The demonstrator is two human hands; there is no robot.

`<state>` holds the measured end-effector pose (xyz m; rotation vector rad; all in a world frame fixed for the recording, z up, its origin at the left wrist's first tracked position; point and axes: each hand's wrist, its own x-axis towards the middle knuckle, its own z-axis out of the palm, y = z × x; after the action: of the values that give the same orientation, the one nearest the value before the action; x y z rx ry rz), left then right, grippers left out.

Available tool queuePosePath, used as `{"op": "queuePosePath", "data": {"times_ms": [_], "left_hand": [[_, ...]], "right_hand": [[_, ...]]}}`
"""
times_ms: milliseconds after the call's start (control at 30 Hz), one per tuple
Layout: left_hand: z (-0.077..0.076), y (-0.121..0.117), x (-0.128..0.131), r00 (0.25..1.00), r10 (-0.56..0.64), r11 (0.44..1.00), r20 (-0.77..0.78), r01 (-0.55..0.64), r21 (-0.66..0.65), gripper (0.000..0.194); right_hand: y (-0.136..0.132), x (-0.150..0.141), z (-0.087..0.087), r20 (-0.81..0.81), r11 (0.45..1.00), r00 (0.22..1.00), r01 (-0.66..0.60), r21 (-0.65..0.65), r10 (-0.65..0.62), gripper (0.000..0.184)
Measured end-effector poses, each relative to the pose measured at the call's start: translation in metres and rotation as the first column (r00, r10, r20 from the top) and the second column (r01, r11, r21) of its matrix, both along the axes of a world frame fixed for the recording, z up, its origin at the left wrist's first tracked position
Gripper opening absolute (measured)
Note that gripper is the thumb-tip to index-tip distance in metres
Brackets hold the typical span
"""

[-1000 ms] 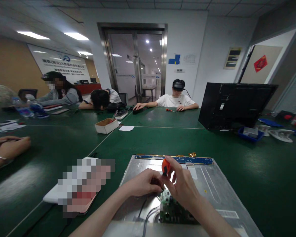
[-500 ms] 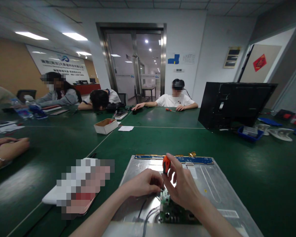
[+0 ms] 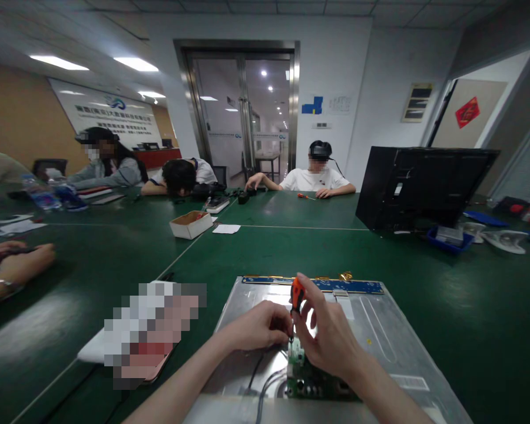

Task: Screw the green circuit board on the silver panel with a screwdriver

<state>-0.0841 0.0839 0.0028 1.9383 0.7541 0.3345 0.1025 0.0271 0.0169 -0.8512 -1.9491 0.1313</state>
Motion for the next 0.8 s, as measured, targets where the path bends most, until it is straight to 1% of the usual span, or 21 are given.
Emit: {"op": "queuePosePath", "data": {"times_ms": [67,167,367,533,667,800], "left_hand": [[-0.002,0.000,0.000,1.000,0.001,1.000,-0.003,-0.001,0.000,0.014],[-0.002,0.001,-0.001,1.000,0.012,1.000,-0.021,-0.012,0.007,0.013],[0.005,0.000,0.001,1.000,0.010,1.000,-0.006,-0.010,-0.005,0.012],[0.010,-0.002,0.002,1.000,0.018,1.000,-0.006,-0.018,-0.006,0.014],[0.006,-0.003,0.001,0.999,0.036,0.999,0.004,-0.036,-0.031,0.012],[0.002,-0.002,0.000,0.999,0.024,1.000,-0.023,-0.024,-0.015,0.011]], "right_hand": [[0.000,0.000,-0.001,0.000,1.000,1.000,-0.008,-0.004,0.008,0.069],[0.000,0.000,-0.001,0.006,1.000,1.000,0.014,0.015,-0.014,0.066],[0.000,-0.001,0.002,0.003,0.993,0.997,0.080,0.088,-0.081,0.060],[0.001,-0.001,0.002,0.013,0.996,0.998,0.067,0.059,-0.068,0.061],[0.000,0.000,0.000,0.016,0.999,0.999,0.042,0.019,-0.043,0.066],[-0.001,0.000,0.000,0.007,1.000,1.000,0.022,-0.006,-0.022,0.066]]}}
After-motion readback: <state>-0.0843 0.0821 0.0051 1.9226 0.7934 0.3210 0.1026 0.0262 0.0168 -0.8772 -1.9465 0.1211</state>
